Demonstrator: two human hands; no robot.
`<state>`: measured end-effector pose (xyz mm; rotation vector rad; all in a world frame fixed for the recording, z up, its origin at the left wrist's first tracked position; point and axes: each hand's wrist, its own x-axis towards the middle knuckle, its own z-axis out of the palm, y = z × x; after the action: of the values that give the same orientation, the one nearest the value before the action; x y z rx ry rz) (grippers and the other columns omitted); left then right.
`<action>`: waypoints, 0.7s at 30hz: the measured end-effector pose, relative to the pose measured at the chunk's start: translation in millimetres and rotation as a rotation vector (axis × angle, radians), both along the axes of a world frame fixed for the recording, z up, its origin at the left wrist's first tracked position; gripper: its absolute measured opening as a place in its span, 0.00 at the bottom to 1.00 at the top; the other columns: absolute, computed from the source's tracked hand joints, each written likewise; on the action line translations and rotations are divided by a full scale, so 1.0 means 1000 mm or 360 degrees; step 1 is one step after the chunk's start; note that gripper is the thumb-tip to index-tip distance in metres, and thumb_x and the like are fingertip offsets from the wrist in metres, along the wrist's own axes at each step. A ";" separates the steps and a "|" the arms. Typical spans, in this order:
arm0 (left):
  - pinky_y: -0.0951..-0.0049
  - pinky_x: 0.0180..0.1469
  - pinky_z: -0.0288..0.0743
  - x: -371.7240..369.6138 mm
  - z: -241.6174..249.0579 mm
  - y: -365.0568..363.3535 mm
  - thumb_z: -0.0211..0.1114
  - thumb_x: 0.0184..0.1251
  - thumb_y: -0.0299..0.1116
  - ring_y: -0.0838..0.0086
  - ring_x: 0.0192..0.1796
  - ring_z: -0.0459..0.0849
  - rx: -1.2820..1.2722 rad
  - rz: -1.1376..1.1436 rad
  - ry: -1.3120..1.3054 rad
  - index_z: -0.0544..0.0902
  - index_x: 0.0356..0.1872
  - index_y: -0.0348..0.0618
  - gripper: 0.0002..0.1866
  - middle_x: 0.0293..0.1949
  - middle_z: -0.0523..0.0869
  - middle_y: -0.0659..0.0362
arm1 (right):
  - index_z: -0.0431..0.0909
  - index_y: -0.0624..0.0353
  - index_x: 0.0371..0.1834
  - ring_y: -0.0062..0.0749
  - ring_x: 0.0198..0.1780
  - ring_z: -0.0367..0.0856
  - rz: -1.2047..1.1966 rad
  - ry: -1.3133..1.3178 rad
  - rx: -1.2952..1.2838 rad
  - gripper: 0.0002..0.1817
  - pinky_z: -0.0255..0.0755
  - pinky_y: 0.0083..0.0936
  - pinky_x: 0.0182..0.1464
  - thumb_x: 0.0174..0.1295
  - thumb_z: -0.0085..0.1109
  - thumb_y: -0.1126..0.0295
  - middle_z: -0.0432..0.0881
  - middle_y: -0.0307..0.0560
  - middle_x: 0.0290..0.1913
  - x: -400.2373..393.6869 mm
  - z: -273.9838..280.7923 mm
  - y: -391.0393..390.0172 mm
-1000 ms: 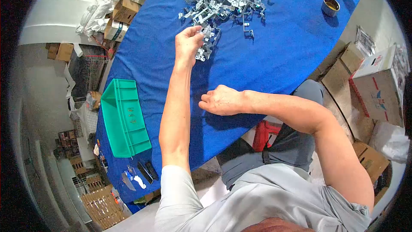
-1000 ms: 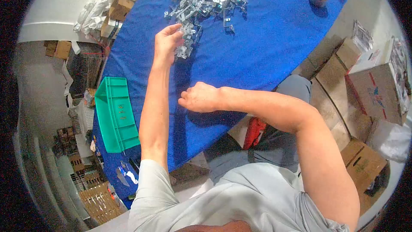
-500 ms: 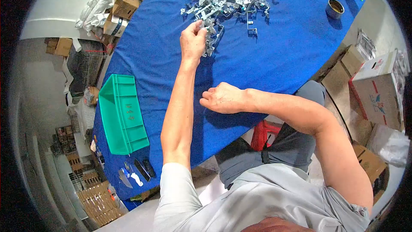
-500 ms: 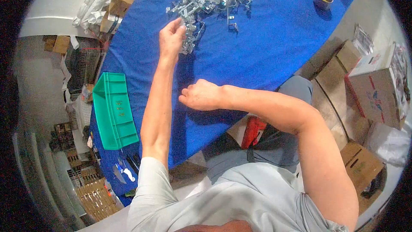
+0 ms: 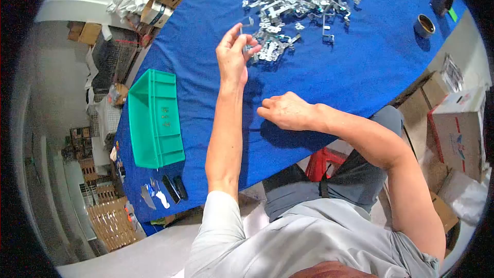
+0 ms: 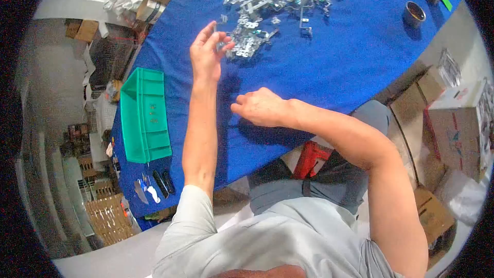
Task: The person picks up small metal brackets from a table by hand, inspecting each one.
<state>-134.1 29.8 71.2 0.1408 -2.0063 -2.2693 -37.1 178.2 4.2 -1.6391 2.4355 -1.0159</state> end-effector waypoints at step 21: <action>0.83 0.23 0.75 0.134 -0.076 -0.046 0.59 0.79 0.32 0.82 0.27 0.81 -0.0266 0.0164 -0.0116 0.84 0.52 0.36 0.12 0.28 0.83 0.62 | 0.79 0.64 0.46 0.32 0.34 0.81 -0.0466 -0.1113 -0.0501 0.11 0.75 0.33 0.39 0.71 0.59 0.67 0.83 0.50 0.32 -0.022 -0.001 -0.002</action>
<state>-0.1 -16.0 -5.3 0.3086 -2.1600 -2.0536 -58.8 176.3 2.7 -0.7556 2.1138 -1.7229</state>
